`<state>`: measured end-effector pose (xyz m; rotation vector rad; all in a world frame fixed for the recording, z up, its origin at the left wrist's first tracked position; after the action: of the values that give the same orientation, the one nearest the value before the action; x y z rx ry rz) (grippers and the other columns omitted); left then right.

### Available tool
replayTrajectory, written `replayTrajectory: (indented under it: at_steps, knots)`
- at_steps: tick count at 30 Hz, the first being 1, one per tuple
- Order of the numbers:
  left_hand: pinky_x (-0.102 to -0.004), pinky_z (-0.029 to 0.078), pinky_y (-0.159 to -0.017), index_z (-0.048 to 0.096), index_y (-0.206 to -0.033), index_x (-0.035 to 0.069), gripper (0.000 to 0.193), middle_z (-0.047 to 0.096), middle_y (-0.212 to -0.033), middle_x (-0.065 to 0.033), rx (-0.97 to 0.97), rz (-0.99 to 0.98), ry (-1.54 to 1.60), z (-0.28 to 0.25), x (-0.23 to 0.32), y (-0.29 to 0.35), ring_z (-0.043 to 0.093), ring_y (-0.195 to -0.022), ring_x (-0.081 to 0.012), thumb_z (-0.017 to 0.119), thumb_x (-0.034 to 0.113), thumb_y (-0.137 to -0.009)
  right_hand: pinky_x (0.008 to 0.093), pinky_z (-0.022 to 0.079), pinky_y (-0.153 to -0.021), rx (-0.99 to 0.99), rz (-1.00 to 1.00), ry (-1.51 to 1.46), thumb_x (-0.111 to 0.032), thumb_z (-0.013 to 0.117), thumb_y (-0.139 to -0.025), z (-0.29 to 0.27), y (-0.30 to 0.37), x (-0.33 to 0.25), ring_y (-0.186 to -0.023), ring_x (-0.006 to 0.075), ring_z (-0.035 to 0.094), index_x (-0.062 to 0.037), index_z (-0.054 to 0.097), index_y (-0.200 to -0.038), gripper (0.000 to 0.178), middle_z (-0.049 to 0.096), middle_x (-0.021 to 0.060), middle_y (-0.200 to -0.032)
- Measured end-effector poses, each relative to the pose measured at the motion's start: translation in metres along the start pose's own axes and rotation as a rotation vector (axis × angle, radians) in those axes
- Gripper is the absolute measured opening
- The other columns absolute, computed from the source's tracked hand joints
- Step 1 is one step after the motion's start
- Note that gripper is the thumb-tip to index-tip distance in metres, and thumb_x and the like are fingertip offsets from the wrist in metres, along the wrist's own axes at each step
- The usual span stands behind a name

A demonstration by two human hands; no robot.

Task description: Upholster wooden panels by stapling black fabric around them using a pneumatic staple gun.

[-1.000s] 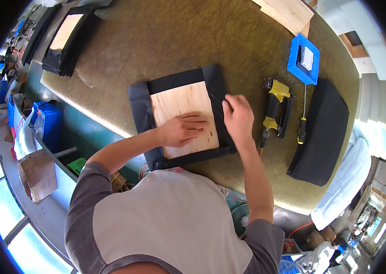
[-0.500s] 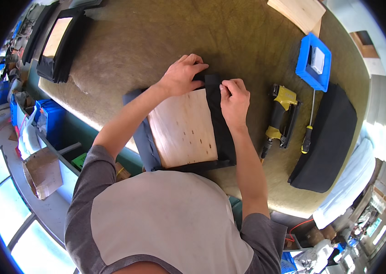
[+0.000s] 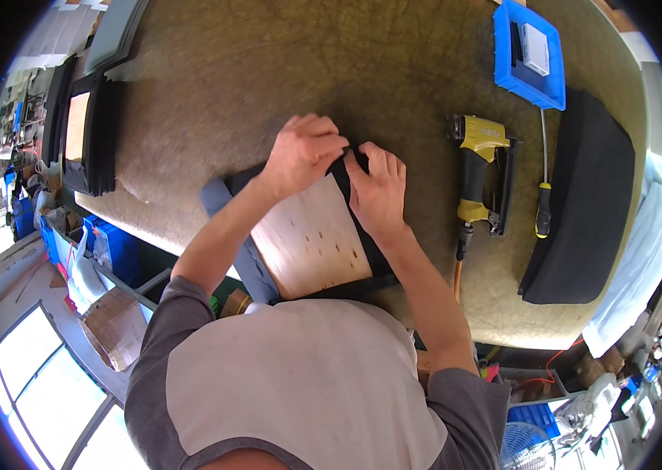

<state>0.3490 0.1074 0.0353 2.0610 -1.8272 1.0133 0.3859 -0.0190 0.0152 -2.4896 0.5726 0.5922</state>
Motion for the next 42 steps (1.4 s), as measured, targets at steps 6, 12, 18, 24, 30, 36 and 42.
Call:
replayTrajectory:
  at_steps: [6, 12, 18, 24, 30, 36, 42]
  knots:
    - [-0.0389, 0.053, -0.061, 0.075, -0.096, 0.003, 0.021, 0.065, -0.084, -0.0093, 0.223, -0.13, 0.138, 0.015, 0.02, 0.039, 0.066, -0.075, -0.0291, 0.076, -0.006, -0.077, 0.0434, 0.046, -0.091, 0.055, -0.06, -0.157, 0.004, 0.067, -0.071, -0.007, 0.01, 0.004, -0.106, 0.0323, 0.062, -0.0034, 0.071, -0.094, 0.025, 0.063, 0.0106, -0.116]
    - [-0.0371, 0.049, -0.071, 0.073, -0.108, 0.004, 0.03, 0.057, -0.087, -0.0033, 0.068, 0.021, -0.142, 0.036, 0.029, 0.051, 0.06, -0.08, -0.0225, 0.078, 0.014, -0.081, 0.046, 0.049, -0.096, 0.184, 0.105, -0.073, 0.008, 0.066, -0.074, -0.064, 0.016, 0.022, -0.109, 0.0376, 0.061, -0.0008, 0.071, -0.102, 0.03, 0.063, 0.0168, -0.118]
    - [-0.0363, 0.043, -0.077, 0.068, -0.126, 0.004, 0.045, 0.048, -0.093, -0.003, -0.006, -0.054, -0.305, 0.041, 0.046, 0.062, 0.051, -0.09, -0.0204, 0.073, 0.028, -0.088, 0.0478, 0.051, -0.096, -0.041, 0.614, 0.396, -0.007, 0.07, -0.084, -0.123, 0.04, 0.116, -0.114, 0.0447, 0.059, 0.0035, 0.044, -0.148, 0.069, 0.058, 0.025, -0.122]
    - [-0.0349, 0.042, -0.08, 0.068, -0.127, 0.007, 0.043, 0.048, -0.091, -0.0017, -0.02, -0.021, -0.271, 0.042, 0.044, 0.067, 0.049, -0.09, -0.02, 0.072, 0.03, -0.091, 0.0394, 0.054, -0.077, -0.173, 0.763, 0.113, -0.008, 0.073, -0.082, -0.121, 0.023, 0.159, -0.089, 0.0295, 0.067, 0.0054, 0.051, -0.135, 0.059, 0.064, 0.0168, -0.101]
    - [-0.0348, 0.042, -0.082, 0.069, -0.124, 0.007, 0.039, 0.052, -0.096, -0.0005, -0.006, -0.021, -0.206, 0.04, 0.045, 0.07, 0.05, -0.092, -0.0194, 0.07, 0.027, -0.091, 0.0297, 0.05, -0.056, -0.476, 0.93, -0.721, -0.005, 0.071, -0.086, -0.099, 0.005, 0.033, -0.06, 0.0131, 0.063, 0.0019, 0.062, -0.116, 0.032, 0.064, 0.0029, -0.073]
    - [-0.0352, 0.042, -0.083, 0.071, -0.121, 0.006, 0.039, 0.055, -0.094, -0.0004, 0.036, -0.002, -0.137, 0.043, 0.045, 0.072, 0.052, -0.093, -0.0189, 0.072, 0.025, -0.088, 0.0301, 0.049, -0.051, -0.674, 0.93, -0.481, -0.004, 0.064, -0.08, -0.053, 0.01, 0.024, -0.053, 0.0129, 0.062, 0.0025, 0.065, -0.092, 0.013, 0.061, 0.0033, -0.066]
    - [-0.0351, 0.043, -0.083, 0.074, -0.114, 0.005, 0.034, 0.055, -0.088, -0.0016, 0.058, 0.003, -0.104, 0.041, 0.044, 0.078, 0.053, -0.09, -0.0204, 0.071, 0.024, -0.087, 0.0299, 0.047, -0.05, -0.723, 0.935, -0.454, -0.002, 0.064, -0.079, -0.051, 0.024, 0.021, -0.051, 0.0138, 0.06, 0.0022, 0.061, -0.097, 0.019, 0.061, 0.0043, -0.07]
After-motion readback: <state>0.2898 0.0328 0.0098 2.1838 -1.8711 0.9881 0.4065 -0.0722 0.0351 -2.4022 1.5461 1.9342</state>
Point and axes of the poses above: each hand's wrist, its own y-axis away from the middle knuckle, its own z-axis out of the palm, x = y × z, the point moved 9 cm from there along -y, towards the middle knuckle
